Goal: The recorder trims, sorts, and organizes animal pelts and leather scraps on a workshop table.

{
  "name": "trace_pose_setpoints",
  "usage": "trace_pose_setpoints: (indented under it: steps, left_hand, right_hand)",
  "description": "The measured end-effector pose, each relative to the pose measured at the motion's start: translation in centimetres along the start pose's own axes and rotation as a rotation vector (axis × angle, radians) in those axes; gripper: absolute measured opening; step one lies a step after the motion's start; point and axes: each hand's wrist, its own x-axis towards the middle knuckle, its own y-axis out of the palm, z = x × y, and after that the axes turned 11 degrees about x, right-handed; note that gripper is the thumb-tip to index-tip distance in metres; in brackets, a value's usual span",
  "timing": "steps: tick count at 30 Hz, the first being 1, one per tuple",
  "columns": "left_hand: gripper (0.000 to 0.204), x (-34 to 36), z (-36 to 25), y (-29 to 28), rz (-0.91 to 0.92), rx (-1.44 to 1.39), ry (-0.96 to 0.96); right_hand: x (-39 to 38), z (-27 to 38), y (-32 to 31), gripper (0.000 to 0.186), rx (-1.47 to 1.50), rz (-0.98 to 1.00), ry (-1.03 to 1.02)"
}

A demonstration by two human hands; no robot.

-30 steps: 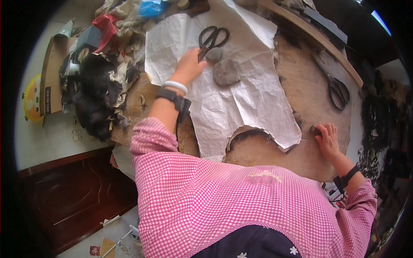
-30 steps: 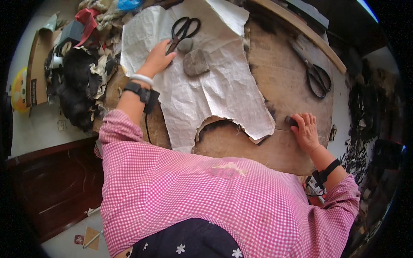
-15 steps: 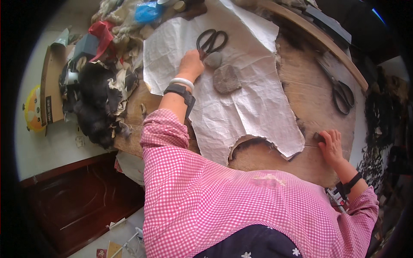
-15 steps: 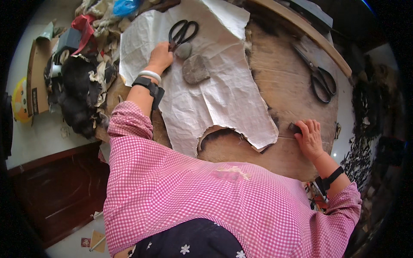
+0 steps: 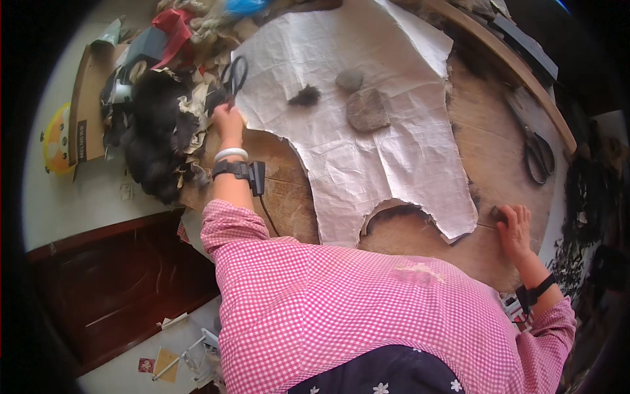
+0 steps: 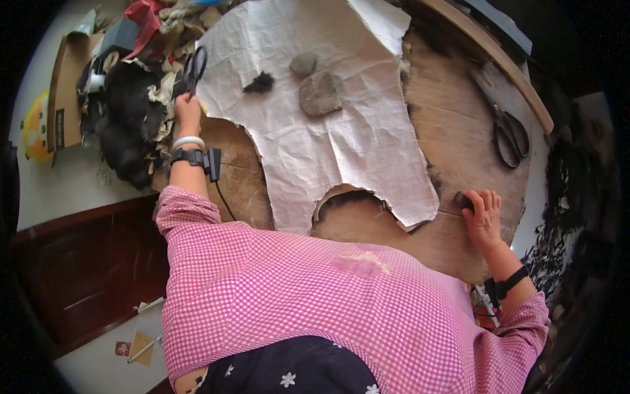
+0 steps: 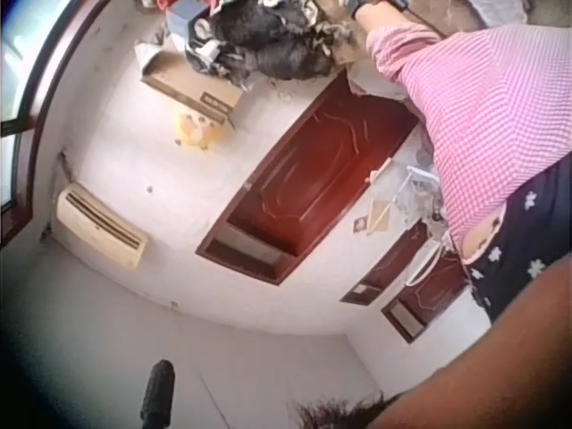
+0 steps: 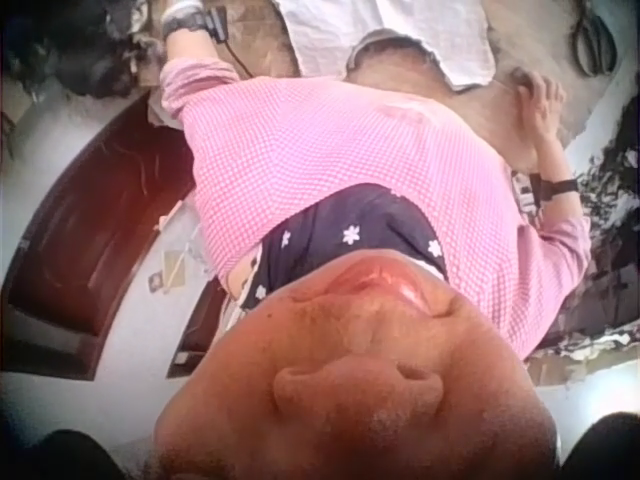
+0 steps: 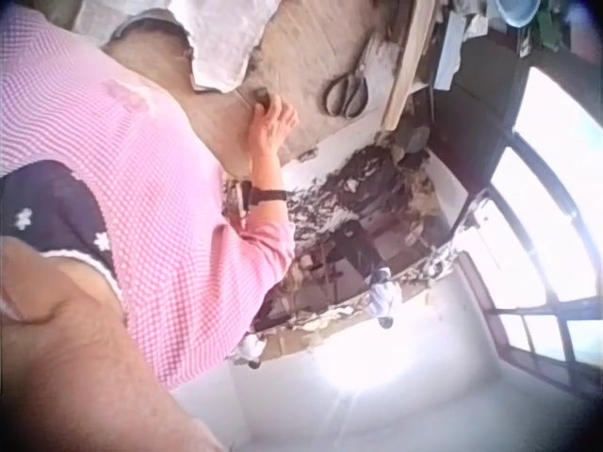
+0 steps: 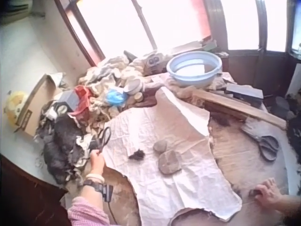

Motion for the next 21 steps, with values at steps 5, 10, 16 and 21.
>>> trace_pose_setpoints:
  steps: [5, 10, 16, 21]
  left_hand:
    - [0.02, -1.7, 6.3, -2.2, 0.139, 0.289, -0.201]
    - [0.03, -2.6, 7.2, -2.0, 0.282, 0.339, -0.19]
    - [0.042, -2.0, -0.3, -2.0, -0.099, 0.321, -0.009]
    - [0.04, -3.0, -13.1, -2.1, 0.241, -0.206, 0.486]
  right_hand:
    - [0.1, -0.1, -0.1, 0.054, -0.008, 0.01, -0.005]
    - [0.1, -0.3, 0.0, 0.054, -0.034, 0.004, -0.021]
    - [0.0, 0.2, -0.2, 0.052, -0.021, 0.001, -0.022]
    - [0.1, 0.8, -0.6, 0.051, -0.019, 0.013, 0.004]
